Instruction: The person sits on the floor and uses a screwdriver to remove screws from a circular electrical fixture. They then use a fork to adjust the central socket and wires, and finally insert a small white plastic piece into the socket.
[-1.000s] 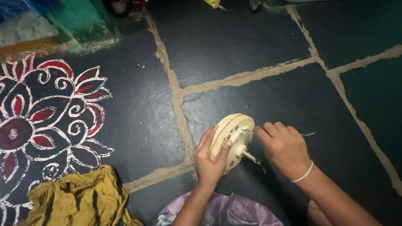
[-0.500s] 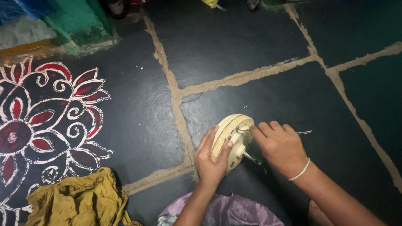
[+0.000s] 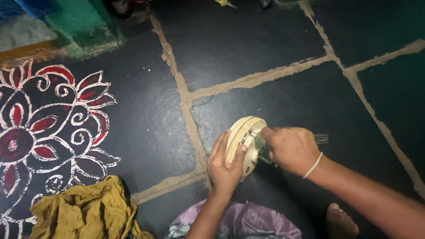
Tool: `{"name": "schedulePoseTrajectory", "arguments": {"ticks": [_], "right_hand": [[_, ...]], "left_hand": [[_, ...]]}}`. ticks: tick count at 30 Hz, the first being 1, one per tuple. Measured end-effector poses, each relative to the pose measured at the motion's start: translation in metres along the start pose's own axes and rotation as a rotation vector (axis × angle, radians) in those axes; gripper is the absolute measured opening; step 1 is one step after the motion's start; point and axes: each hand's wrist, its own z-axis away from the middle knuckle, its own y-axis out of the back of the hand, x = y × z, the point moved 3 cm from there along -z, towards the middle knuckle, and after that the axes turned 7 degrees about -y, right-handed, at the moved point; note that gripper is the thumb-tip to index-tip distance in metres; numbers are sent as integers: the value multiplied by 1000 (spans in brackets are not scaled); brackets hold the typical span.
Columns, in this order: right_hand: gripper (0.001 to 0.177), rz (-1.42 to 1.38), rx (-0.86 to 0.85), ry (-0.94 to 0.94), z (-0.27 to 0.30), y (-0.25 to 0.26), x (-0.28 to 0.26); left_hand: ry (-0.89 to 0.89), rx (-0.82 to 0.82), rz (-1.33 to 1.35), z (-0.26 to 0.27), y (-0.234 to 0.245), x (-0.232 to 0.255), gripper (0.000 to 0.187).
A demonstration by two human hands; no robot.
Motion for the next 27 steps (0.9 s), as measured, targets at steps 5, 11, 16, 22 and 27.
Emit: {"name": "schedulePoseTrajectory", "arguments": {"ticks": [5,11,16,22,27], "right_hand": [[31,-19,92,83,-2,9,-8],[14,79,196,3,14,18,-32],[21,-259,71,-195,14,16,-28],[21,-544,-97,-302,9,0,-24],[24,-596,-179,-330,2,-10,-25]], "left_hand": [[36,2,-7,-1,0,-3,47],[57,12,28,1,1,-4,48],[74,19,31,0,5,-6,48],[70,11,-4,-1,7,-7,48],[49,-10,2,-1,8,-7,48]]}}
